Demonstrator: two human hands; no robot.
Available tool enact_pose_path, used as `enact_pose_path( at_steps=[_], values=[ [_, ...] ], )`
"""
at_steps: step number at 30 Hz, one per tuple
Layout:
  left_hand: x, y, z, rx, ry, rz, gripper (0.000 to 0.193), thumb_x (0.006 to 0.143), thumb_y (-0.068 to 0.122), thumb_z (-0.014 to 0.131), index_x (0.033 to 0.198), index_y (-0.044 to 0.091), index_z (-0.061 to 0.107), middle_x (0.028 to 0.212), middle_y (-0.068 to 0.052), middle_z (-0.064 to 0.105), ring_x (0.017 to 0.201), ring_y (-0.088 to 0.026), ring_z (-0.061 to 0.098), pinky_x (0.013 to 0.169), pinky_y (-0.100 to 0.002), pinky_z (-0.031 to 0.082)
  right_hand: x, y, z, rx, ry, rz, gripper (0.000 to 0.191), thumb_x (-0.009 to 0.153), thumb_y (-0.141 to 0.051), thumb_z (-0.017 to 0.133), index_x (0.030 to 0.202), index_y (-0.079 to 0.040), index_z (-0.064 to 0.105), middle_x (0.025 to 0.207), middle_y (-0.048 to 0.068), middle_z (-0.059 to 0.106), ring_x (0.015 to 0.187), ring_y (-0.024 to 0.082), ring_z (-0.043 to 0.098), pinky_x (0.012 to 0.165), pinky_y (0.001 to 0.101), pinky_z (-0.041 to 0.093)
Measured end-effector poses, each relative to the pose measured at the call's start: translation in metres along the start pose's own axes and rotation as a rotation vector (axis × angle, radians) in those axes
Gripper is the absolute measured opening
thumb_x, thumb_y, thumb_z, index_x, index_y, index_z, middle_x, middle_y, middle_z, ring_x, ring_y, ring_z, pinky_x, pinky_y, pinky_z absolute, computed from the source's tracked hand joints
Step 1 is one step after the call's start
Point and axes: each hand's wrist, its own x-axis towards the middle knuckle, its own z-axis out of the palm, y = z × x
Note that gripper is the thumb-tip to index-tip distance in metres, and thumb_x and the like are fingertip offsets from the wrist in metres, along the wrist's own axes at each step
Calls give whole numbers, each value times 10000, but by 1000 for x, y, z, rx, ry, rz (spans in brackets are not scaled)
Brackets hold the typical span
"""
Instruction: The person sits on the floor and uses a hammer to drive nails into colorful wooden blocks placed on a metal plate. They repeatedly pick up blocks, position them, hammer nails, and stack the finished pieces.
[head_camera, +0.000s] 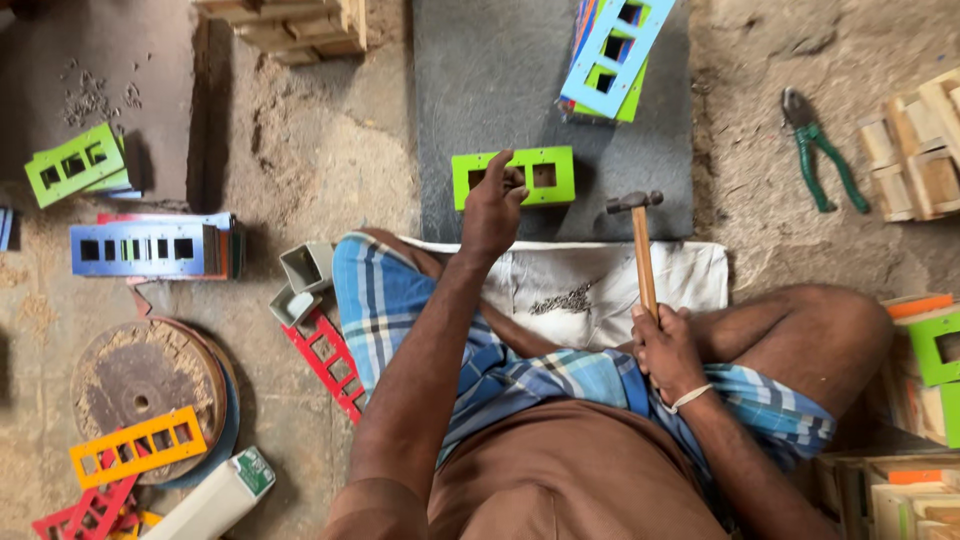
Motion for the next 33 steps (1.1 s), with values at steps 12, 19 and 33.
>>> enact_pose_path(
  at_steps=[12,19,33],
  values=[
    [2,4,10,188,-149,125,519,792,116,821,1248,98,574,1052,-37,715,1084,-283,638,999,-465,421,-10,-16,2,-64,-52,8,294,1030,-376,516,968,-100,600,667,-20,488,485,47,420,391,218,370],
    [-1,-7,18,203,-128,106,511,802,137,829,1249,104,582,1066,-20,708,1118,-267,627,1029,-460,418,-2,-17,3,-518,1,-503,361,1093,-364,533,989,-20,564,625,79,550,521,195,540,483,360,439],
    [0,-9,12,193,-171,161,732,780,136,805,1415,74,445,1216,-62,644,1210,-292,565,1068,-485,380,-27,-90,-18,-502,256,-905,224,1071,-253,543,1027,-36,512,662,108,591,507,265,598,424,456,513]
  ],
)
